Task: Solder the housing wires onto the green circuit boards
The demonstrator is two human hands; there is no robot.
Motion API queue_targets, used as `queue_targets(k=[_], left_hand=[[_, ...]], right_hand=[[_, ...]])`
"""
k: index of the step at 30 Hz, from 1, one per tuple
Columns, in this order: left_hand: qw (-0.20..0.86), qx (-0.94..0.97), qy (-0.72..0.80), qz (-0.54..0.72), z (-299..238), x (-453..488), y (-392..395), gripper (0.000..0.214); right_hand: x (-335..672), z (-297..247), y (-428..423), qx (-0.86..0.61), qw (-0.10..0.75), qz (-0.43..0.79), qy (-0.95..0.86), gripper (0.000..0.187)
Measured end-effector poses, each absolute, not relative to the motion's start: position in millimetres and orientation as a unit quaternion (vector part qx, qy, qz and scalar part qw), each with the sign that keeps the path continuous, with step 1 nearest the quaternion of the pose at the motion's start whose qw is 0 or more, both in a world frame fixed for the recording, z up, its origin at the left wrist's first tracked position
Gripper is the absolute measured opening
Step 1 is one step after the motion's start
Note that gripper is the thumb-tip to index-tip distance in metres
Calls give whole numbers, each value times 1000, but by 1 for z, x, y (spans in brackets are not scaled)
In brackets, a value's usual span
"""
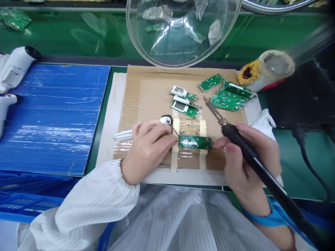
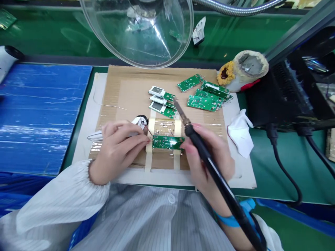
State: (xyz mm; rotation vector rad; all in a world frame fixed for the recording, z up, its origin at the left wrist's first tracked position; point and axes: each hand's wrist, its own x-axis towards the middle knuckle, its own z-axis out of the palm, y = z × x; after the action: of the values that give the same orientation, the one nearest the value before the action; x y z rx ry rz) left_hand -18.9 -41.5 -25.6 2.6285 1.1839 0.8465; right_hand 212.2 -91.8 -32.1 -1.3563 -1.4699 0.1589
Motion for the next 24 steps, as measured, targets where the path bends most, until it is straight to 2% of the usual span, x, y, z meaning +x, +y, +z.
queue_targets(k=[2, 4, 8, 12, 16, 24], left_hand=[[75, 866, 404, 284, -24, -18, -40, 7], [84, 866, 412, 273, -21, -17, -39, 7], [112, 864, 428, 239, -16, -16, -38, 10], [133, 866, 430, 218, -11, -16, -37, 11], [149, 866, 428, 212, -7, -16, -36, 11], [145, 869, 426, 204, -6, -14, -34, 12]], right_hand=[[216, -30, -87, -584, 584, 15, -564, 33], [219, -25, -79, -576, 622, 14, -529, 21], [219, -18, -66, -503, 689, 50, -520, 29], [214, -26, -61, -431, 661, 112, -604, 14], [213, -36, -58, -383, 656, 106, -642, 12], [213, -38, -59, -376, 623, 127, -674, 13]])
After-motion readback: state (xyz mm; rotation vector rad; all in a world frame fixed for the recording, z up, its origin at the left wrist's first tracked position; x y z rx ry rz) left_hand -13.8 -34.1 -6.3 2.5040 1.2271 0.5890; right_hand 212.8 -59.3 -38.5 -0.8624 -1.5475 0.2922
